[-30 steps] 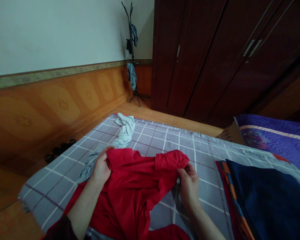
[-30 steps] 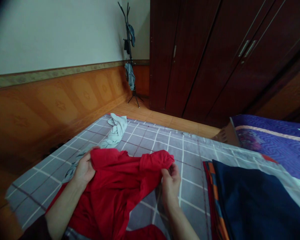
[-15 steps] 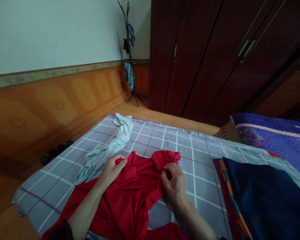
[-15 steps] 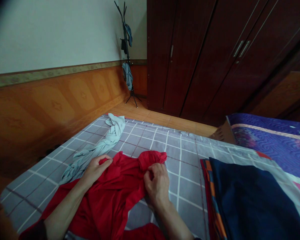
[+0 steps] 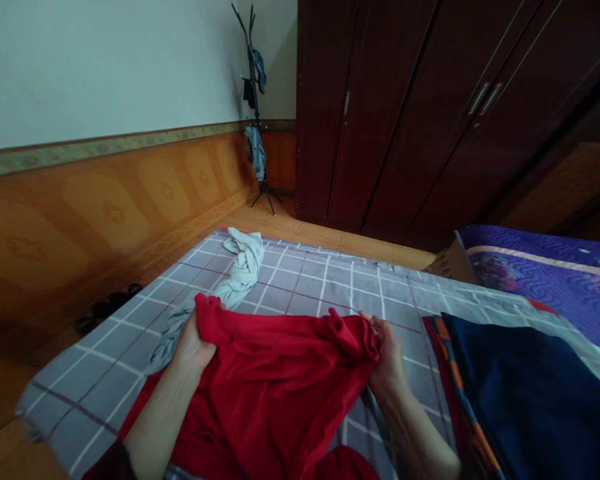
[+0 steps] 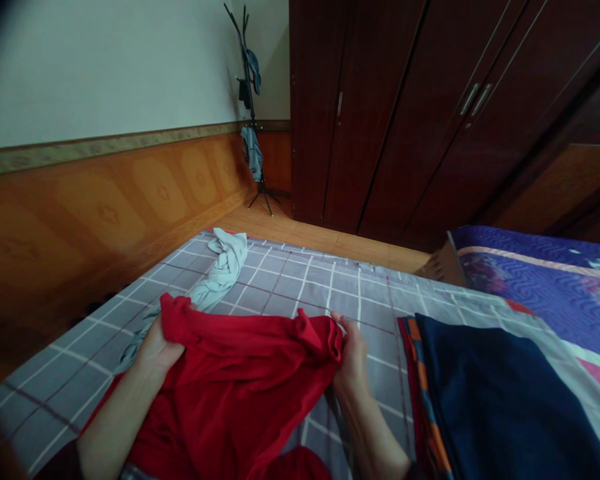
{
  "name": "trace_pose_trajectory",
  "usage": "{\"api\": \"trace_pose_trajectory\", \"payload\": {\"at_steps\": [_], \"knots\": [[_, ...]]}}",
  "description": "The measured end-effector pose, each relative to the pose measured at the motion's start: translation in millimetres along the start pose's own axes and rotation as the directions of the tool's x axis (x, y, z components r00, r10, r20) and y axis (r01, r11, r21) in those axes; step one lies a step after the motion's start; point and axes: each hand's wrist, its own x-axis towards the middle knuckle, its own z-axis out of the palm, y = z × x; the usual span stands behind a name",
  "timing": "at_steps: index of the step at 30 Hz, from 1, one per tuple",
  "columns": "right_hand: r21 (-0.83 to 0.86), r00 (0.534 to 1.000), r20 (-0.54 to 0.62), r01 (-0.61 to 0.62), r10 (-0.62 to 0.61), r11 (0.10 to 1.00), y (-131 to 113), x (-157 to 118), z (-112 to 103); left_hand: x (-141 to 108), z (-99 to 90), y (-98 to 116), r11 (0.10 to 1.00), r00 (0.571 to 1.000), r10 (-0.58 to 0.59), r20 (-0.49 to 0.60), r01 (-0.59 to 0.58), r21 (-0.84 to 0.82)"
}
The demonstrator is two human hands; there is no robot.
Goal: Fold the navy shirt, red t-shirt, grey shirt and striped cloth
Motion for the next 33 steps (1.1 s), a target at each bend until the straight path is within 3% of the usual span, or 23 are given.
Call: {"api": "trace_pose_trajectory", "payload": {"at_steps": [2, 4, 5, 7, 8, 10, 11, 13, 15, 18, 23, 25, 28, 29, 30, 33], "knots": [[-0.206, 0.998, -0.006, 0.052, -0.055, 0.977, 3, -4, 2, -2, -0.6, 3, 0.998, 0.999, 0.022, 0.041, -0.024, 0.058], [-0.473, 0.986, 0.118, 0.157, -0.114, 0.867, 5, -8, 4, -8, 0.4, 6, 0.991, 0.994, 0.013, 0.104, -0.026, 0.128], [-0.609, 0.973, 0.196, 0.221, -0.125, 0.762, 5, -11, 6, -11, 1.3, 7, 0.983, 0.99, 0.012, 0.141, -0.038, 0.181], [-0.83, 0.941, 0.316, 0.335, -0.119, 0.445, 5, -17, 10, -18, 3.2, 9, 0.907, 0.968, 0.028, 0.249, -0.13, 0.401], [-0.891, 0.926, 0.36, 0.377, -0.114, 0.254, 4, -20, 13, -20, 3.7, 10, 0.808, 0.948, 0.026, 0.317, -0.207, 0.551], [-0.904, 0.902, 0.426, 0.42, -0.074, -0.081, 0, -27, 19, -24, 3.0, 12, 0.481, 0.894, -0.03, 0.447, -0.379, 0.791], [-0.883, 0.895, 0.443, 0.429, -0.04, -0.192, -2, -30, 21, -26, 1.6, 14, 0.313, 0.866, -0.079, 0.494, -0.449, 0.837], [-0.843, 0.89, 0.456, 0.441, 0.026, -0.309, -7, -34, 23, -29, -2.7, 16, 0.109, 0.815, -0.176, 0.552, -0.541, 0.834], [-0.815, 0.882, 0.465, 0.461, 0.078, -0.351, -11, -37, 23, -33, -7.9, 19, 0.029, 0.76, -0.268, 0.593, -0.608, 0.793], [-0.776, 0.873, 0.47, 0.479, 0.129, -0.41, -13, -40, 21, -43, -13.0, 22, -0.004, 0.688, -0.364, 0.628, -0.676, 0.737], [-0.731, 0.869, 0.488, 0.456, 0.078, -0.508, -23, -61, 19, -60, -11.0, 44, -0.018, 0.673, -0.338, 0.658, -0.704, 0.71], [-0.762, 0.858, 0.514, 0.472, 0.03, -0.443, -43, -78, 18, -66, -6.2, 71, 0.052, 0.66, -0.298, 0.69, -0.71, 0.702], [-0.796, 0.807, 0.59, 0.576, -0.021, -0.187, -96, -113, 16, -72, 10.5, 124, 0.182, 0.654, -0.192, 0.731, -0.709, 0.682], [-0.775, 0.774, 0.631, 0.625, -0.056, -0.097, -116, -124, 16, -72, 19.7, 142, 0.213, 0.628, -0.183, 0.757, -0.726, 0.654], [-0.757, 0.744, 0.649, 0.652, -0.159, -0.039, -136, -134, 17, -70, 30.8, 157, 0.223, 0.62, -0.147, 0.771, -0.738, 0.636], [-0.722, 0.666, 0.656, 0.691, -0.354, -0.037, -185, -144, 24, -53, 72.9, 181, 0.138, 0.612, 0.001, 0.791, -0.784, 0.606]]}}
